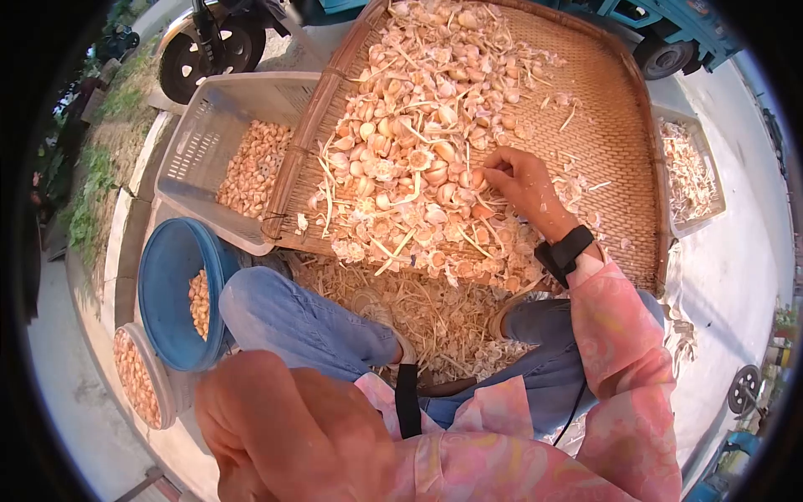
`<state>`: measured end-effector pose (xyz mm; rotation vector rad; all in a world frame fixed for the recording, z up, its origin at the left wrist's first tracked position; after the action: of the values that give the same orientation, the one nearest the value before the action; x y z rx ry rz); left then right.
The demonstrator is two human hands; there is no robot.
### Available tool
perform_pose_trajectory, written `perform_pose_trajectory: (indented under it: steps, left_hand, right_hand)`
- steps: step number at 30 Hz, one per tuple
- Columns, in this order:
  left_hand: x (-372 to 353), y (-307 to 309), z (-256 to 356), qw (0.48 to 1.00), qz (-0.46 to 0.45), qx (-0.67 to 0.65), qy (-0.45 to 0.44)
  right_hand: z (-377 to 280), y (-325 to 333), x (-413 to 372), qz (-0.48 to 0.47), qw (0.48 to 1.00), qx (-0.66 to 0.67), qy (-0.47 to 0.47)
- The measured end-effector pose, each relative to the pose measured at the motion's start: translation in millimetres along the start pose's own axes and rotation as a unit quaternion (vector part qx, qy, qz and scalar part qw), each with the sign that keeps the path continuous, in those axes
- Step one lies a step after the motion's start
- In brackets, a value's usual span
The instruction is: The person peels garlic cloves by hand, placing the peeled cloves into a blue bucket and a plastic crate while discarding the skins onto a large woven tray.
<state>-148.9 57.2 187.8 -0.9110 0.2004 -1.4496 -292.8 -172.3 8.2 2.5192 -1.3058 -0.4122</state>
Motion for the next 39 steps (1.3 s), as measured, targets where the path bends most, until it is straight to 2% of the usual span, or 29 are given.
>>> perform_pose_trajectory:
  steps: [1,2,3,4,6,8,10,13,15,18,20,23,30,33,36,37,39]
  left_hand:
    - [9,25,22,0.991,0.084,0.062,0.081]
    - [22,64,30,0.97,0.138,0.2,0.023]
    - [29,119,43,0.908,0.217,0.358,0.019]
    - [36,160,49,0.806,0.303,0.507,0.044]
    - [37,177,41,0.695,0.369,0.609,0.096]
    - [34,161,13,0.766,0.259,0.568,0.156]
    - [33,119,-46,0.834,0.143,0.488,0.215]
    - [23,105,-121,0.899,0.09,0.35,0.245]
    - [22,103,-128,0.9,0.098,0.359,0.225]
    - [19,99,-132,0.886,0.081,0.409,0.205]
    - [19,97,-132,0.872,0.042,0.446,0.199]
    - [15,94,-134,0.888,0.01,0.404,0.217]
    - [6,93,-138,0.914,0.005,0.313,0.258]
    - [3,93,-138,0.925,0.001,0.282,0.256]
    - [4,91,-139,0.941,0.022,0.226,0.25]
    - [6,91,-139,0.946,0.033,0.206,0.247]
    - [7,90,-139,0.952,0.069,0.175,0.243]
  right_hand:
    - [1,1,-3,0.003,1.0,0.026,0.011]
    - [-1,4,-7,0.012,0.999,0.041,0.026]
    - [-11,4,-12,0.013,0.997,0.067,0.024]
    - [-16,4,-15,0.018,0.994,0.095,0.05]
    - [-29,0,-24,0.028,0.989,0.128,0.073]
    - [-39,-14,-32,0.027,0.978,0.183,0.091]
    - [-47,-30,-42,0.019,0.973,0.208,0.1]
    - [-55,-41,-53,0.032,0.965,0.228,0.126]
    - [-56,-38,-59,0.033,0.97,0.202,0.128]
    - [-58,-31,-64,0.037,0.96,-0.037,0.276]
    - [-59,-24,-67,0.003,0.955,-0.123,0.272]
    - [-53,-17,-70,-0.027,0.926,-0.229,0.3]
    - [-46,-12,-73,-0.058,0.938,-0.142,0.31]
    - [-42,-15,-72,-0.04,0.968,0.048,0.242]
    - [-32,-17,-64,0.019,0.97,0.194,0.146]
    - [-26,-11,-58,0.001,0.98,0.165,0.11]
    - [-13,-6,-57,0.058,0.988,-0.008,0.142]
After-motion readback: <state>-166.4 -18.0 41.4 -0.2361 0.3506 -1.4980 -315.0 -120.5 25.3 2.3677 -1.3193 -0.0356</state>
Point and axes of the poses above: each hand's wrist, its own x-axis towards the middle knuckle, its own y-axis out of the back of the hand, z = x × y, the point moved 2 cm from there along x, towards the middle knuckle, and after that the axes turned 10 degrees about x, right-handed, at the moved point
